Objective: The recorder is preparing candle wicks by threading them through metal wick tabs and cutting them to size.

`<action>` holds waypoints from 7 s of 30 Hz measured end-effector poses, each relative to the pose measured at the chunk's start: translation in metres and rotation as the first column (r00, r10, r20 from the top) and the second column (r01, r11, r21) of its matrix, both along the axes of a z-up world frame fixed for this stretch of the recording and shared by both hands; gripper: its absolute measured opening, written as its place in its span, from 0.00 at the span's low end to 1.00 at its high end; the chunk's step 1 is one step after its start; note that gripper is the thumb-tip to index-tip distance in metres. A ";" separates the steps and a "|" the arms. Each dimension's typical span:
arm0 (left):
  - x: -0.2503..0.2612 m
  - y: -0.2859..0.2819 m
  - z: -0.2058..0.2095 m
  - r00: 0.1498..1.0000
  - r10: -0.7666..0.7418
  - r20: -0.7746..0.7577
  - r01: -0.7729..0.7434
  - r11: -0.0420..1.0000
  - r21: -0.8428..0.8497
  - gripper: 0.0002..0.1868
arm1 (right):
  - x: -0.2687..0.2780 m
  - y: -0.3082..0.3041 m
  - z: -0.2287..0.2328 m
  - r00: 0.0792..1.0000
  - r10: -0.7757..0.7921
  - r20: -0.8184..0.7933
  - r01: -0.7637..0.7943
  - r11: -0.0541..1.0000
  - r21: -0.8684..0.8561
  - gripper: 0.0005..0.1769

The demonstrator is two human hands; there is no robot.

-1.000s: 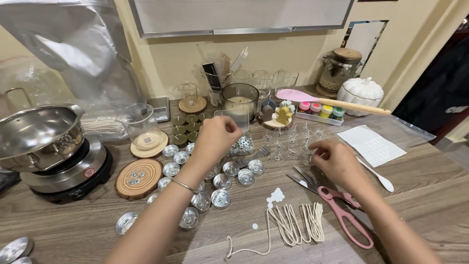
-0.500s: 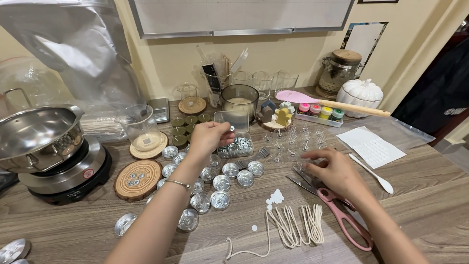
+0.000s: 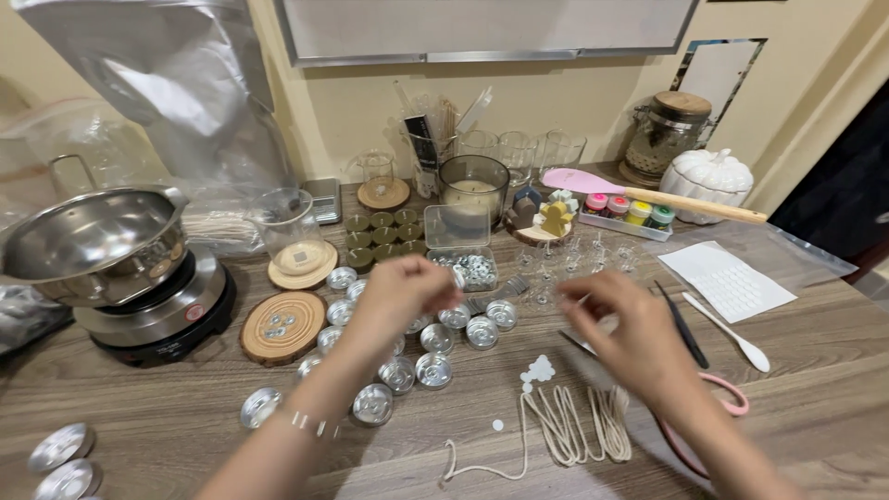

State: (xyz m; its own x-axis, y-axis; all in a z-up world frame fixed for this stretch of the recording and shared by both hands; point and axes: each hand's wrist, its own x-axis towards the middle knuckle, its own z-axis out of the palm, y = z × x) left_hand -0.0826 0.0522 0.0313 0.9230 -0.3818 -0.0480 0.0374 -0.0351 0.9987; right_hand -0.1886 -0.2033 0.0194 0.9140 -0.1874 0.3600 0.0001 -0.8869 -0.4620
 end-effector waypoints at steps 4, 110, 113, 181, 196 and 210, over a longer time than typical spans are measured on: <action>-0.061 0.031 -0.024 0.992 -0.073 0.104 0.051 0.979 0.196 0.05 | -0.012 0.047 0.004 0.939 0.343 -0.023 -0.339 0.936 0.098 0.14; -0.102 0.040 -0.055 0.680 -0.424 0.598 -0.167 0.704 0.690 0.09 | -0.017 0.075 -0.034 0.854 0.518 -0.050 -0.520 0.844 -0.135 0.10; -0.102 0.037 -0.056 0.703 -0.393 0.593 -0.169 0.717 0.676 0.10 | -0.018 0.077 -0.036 0.853 0.522 -0.029 -0.520 0.842 -0.142 0.11; -0.110 0.055 -0.038 0.978 0.206 -0.039 -0.205 0.979 0.014 0.14 | -0.048 0.119 -0.015 0.811 0.417 -0.411 -0.408 0.906 0.113 0.12; -0.118 0.059 -0.039 0.961 0.011 0.278 -0.092 0.955 0.282 0.10 | -0.067 0.093 -0.067 0.747 0.601 -0.285 -0.643 0.762 -0.078 0.21; -0.120 0.054 -0.059 0.877 -0.066 0.476 -0.016 0.986 0.167 0.12 | -0.060 0.083 -0.020 0.776 0.625 0.079 -0.616 0.727 0.302 0.05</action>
State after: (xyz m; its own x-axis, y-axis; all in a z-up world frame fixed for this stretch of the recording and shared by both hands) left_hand -0.2025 0.1061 -0.0276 0.8387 -0.4300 0.3342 -0.4462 -0.1908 0.8743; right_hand -0.2488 -0.1199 -0.0007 0.8724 0.3333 0.3575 0.4860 -0.5141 -0.7068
